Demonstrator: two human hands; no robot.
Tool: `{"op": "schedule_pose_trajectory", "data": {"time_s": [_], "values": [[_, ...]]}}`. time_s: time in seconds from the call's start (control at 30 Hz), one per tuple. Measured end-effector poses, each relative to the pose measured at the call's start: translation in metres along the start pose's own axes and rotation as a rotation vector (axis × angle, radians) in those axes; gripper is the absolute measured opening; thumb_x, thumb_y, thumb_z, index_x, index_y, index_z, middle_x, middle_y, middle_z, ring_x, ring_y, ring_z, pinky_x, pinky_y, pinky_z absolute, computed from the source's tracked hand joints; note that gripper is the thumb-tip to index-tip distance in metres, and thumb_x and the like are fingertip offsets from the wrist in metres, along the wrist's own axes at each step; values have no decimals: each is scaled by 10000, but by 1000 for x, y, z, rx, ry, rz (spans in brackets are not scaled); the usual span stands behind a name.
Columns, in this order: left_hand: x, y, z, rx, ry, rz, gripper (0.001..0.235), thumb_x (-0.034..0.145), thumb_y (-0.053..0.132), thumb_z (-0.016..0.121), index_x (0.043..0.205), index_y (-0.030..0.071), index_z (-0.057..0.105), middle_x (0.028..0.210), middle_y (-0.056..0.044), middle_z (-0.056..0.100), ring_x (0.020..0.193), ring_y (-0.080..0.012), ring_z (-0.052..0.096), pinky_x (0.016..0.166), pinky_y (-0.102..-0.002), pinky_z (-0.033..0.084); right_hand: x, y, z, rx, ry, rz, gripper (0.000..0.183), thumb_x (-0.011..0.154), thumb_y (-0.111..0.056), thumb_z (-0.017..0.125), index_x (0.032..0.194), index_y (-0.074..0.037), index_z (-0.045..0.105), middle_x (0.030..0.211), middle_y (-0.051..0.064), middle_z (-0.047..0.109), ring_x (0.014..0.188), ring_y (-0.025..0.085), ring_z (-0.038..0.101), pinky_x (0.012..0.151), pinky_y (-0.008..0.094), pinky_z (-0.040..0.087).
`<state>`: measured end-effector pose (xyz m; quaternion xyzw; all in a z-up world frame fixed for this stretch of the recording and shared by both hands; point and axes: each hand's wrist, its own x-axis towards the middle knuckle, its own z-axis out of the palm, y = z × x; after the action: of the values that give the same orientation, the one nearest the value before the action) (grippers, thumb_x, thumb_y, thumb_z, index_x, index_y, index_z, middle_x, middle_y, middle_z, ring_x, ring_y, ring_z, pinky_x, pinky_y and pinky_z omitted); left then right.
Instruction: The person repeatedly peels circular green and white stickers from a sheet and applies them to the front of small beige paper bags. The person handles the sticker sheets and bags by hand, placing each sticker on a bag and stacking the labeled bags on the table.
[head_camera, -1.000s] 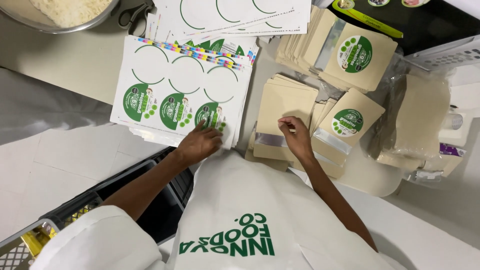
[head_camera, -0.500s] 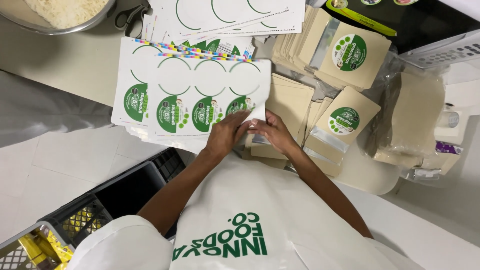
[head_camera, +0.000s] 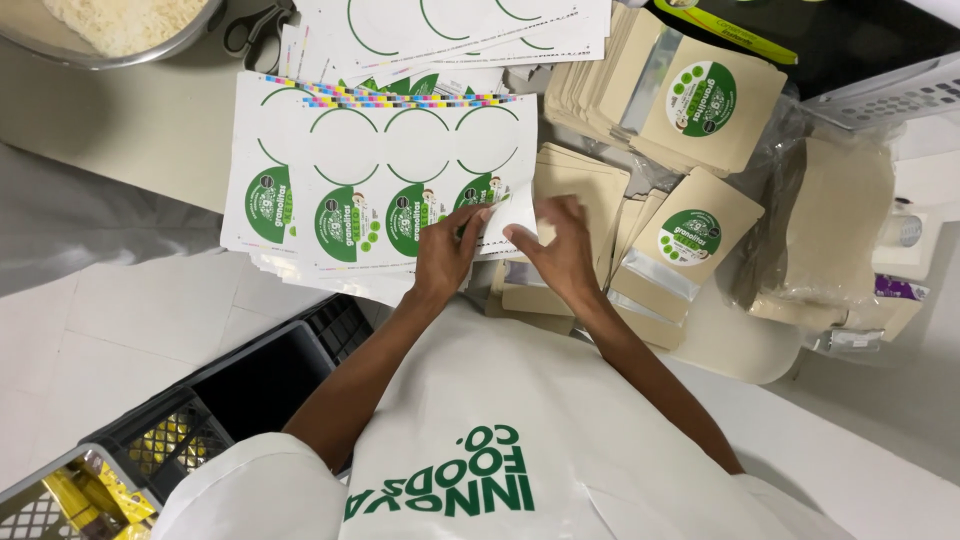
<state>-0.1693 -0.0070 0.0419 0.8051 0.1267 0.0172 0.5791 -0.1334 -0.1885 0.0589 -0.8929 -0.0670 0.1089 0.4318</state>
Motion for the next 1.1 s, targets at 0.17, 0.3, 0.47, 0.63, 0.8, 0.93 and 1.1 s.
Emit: {"op": "schedule_pose_trajectory", "data": {"time_s": [0.17,0.3,0.47,0.63,0.8,0.93,1.1], "values": [[39,-38,-21,-422,228,-323,212,1039,255,646,1102,84,753,909,-104,761,873,-187,693,883,-421,577,2,42,3,531,-78,326,201,954,-214,783,1003,-39,697,859,117,707,774,264,768,732,345,612],[44,10,-41,-496,341,-129,202,1018,177,677,1129,25,751,992,-81,754,955,-118,608,914,-354,576,-4,71,-11,881,189,451,182,932,-96,750,1045,11,655,857,26,502,690,231,758,731,352,677],[-44,99,-9,-444,-665,-36,300,1008,363,644,1121,107,753,1042,-120,762,1024,-255,691,955,-441,568,-5,34,9,930,129,614,460,918,-311,784,1217,-64,537,1117,88,575,1010,267,686,921,423,542],[-40,76,-9,-399,-1454,-17,627,948,612,592,1316,112,683,1227,-219,717,1174,-422,651,1085,-593,462,-8,21,15,778,-9,579,554,958,-288,776,1374,-11,534,1253,153,639,1109,317,675,942,491,588],[-12,16,15,287,-355,140,480,969,269,711,1377,32,623,1345,-215,659,1220,-370,654,992,-474,568,-14,151,57,973,-118,448,394,981,-226,740,1293,-75,552,1099,40,628,981,212,709,943,416,596],[-11,5,17,334,-250,250,342,1062,308,560,1317,121,692,1238,-119,731,1096,-284,722,868,-396,615,-6,133,48,1028,-173,355,359,1004,-178,693,1315,-50,570,1114,79,647,961,238,730,924,416,621],[-2,-9,11,-9,-43,-6,288,1038,369,615,1074,140,784,861,-131,779,869,-294,769,691,-410,591,-10,105,31,975,-179,276,358,974,-146,711,1297,-28,608,1129,103,713,921,210,732,878,392,637]]}}
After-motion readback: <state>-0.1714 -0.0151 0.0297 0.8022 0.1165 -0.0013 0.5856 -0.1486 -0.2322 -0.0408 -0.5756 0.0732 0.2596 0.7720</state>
